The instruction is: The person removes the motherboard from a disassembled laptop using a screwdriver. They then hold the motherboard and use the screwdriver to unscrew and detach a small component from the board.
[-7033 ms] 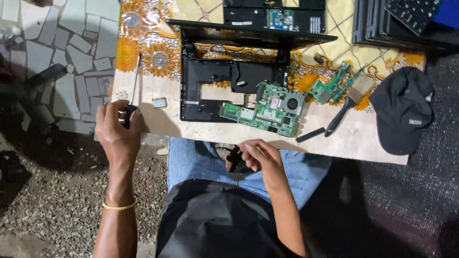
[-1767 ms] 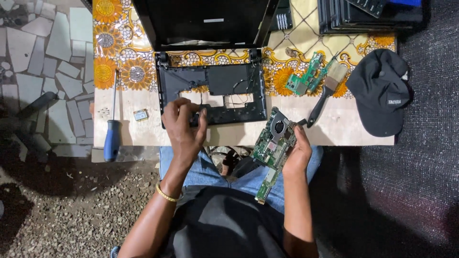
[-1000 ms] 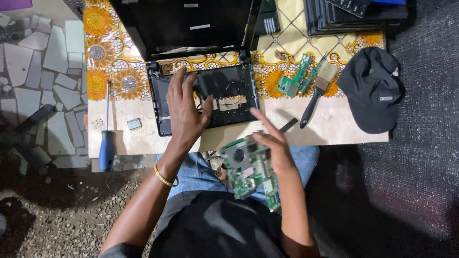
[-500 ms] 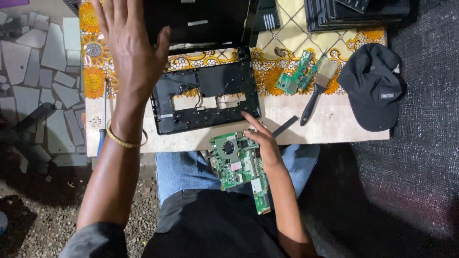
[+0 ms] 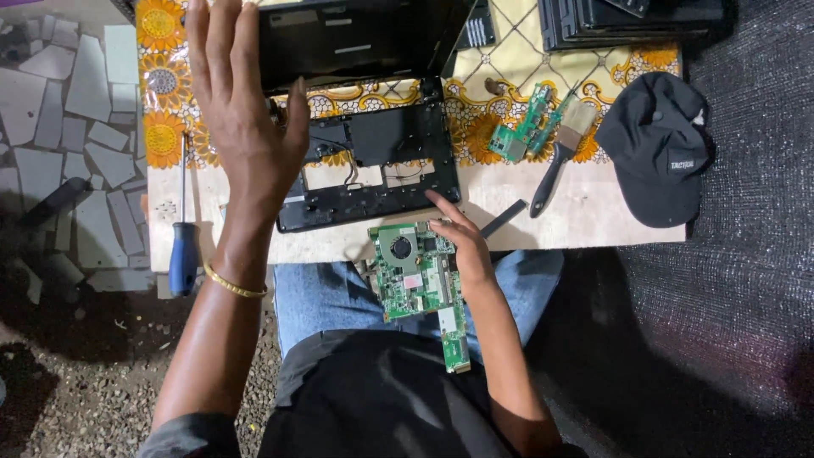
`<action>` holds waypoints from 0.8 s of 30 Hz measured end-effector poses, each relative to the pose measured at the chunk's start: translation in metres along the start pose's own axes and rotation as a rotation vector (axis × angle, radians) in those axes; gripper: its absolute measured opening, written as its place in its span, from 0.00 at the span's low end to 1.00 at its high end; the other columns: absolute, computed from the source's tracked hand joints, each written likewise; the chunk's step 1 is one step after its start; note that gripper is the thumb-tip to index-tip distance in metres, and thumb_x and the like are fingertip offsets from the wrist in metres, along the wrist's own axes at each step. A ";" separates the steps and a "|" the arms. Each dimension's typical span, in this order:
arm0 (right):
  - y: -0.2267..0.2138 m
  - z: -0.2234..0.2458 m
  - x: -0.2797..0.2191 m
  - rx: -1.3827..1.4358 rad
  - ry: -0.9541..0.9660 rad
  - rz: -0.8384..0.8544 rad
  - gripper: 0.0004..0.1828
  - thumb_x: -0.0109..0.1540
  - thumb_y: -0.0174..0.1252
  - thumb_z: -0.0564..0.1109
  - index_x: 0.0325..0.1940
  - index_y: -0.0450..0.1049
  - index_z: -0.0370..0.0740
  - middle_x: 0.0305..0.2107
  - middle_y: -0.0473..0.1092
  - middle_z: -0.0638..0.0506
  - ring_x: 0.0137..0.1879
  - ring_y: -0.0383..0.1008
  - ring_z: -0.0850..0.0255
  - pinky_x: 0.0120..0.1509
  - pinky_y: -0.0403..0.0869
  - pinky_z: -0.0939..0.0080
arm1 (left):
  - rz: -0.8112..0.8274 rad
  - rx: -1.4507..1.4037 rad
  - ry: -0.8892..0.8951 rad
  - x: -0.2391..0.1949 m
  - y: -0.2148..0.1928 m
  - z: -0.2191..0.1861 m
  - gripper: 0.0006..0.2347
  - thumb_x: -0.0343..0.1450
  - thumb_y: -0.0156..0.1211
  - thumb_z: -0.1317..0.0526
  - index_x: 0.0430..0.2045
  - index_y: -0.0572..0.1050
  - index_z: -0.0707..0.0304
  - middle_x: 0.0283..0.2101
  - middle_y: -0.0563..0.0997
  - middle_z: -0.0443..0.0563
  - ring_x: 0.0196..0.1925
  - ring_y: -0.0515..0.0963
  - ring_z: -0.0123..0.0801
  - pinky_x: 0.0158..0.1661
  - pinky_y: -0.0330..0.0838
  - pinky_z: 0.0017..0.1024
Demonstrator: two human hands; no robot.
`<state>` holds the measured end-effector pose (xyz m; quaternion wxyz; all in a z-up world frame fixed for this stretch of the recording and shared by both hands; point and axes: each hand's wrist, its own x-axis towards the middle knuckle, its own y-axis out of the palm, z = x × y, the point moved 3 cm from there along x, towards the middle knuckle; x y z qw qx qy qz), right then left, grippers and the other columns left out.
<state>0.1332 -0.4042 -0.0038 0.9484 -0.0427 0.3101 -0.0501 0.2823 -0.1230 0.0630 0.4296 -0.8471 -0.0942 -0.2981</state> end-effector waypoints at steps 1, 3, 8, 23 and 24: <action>0.001 -0.001 0.001 0.021 0.010 -0.011 0.37 0.60 0.58 0.59 0.76 0.74 0.62 0.82 0.64 0.55 0.90 0.53 0.55 0.91 0.44 0.41 | 0.013 0.021 -0.011 0.001 -0.001 0.000 0.35 0.90 0.72 0.66 0.87 0.50 0.50 0.90 0.47 0.48 0.94 0.40 0.46 0.95 0.50 0.62; 0.002 0.001 0.001 0.044 0.013 -0.023 0.36 0.61 0.58 0.57 0.76 0.74 0.61 0.81 0.64 0.54 0.90 0.53 0.55 0.91 0.44 0.43 | 0.020 0.041 -0.016 0.001 -0.005 -0.004 0.34 0.90 0.72 0.65 0.87 0.51 0.50 0.90 0.47 0.48 0.94 0.40 0.45 0.94 0.52 0.61; 0.000 -0.007 0.005 0.038 0.009 -0.030 0.35 0.61 0.57 0.58 0.75 0.76 0.61 0.81 0.64 0.52 0.90 0.52 0.53 0.90 0.41 0.39 | 0.005 0.018 0.050 -0.012 -0.012 -0.013 0.33 0.92 0.68 0.68 0.88 0.49 0.54 0.90 0.46 0.47 0.94 0.38 0.46 0.95 0.50 0.59; -0.001 -0.003 0.004 0.020 -0.027 0.006 0.35 0.61 0.56 0.58 0.75 0.75 0.61 0.81 0.64 0.53 0.90 0.53 0.53 0.90 0.44 0.42 | -0.079 -0.018 -0.024 0.012 -0.008 -0.003 0.20 0.86 0.72 0.65 0.75 0.73 0.60 0.85 0.56 0.52 0.89 0.48 0.49 0.85 0.57 0.67; -0.002 -0.003 0.005 0.020 -0.029 0.004 0.35 0.61 0.56 0.58 0.75 0.75 0.61 0.81 0.64 0.53 0.90 0.53 0.53 0.90 0.44 0.42 | -0.080 -0.019 -0.022 0.013 -0.012 -0.006 0.20 0.86 0.72 0.65 0.75 0.73 0.60 0.85 0.56 0.52 0.89 0.48 0.49 0.85 0.57 0.67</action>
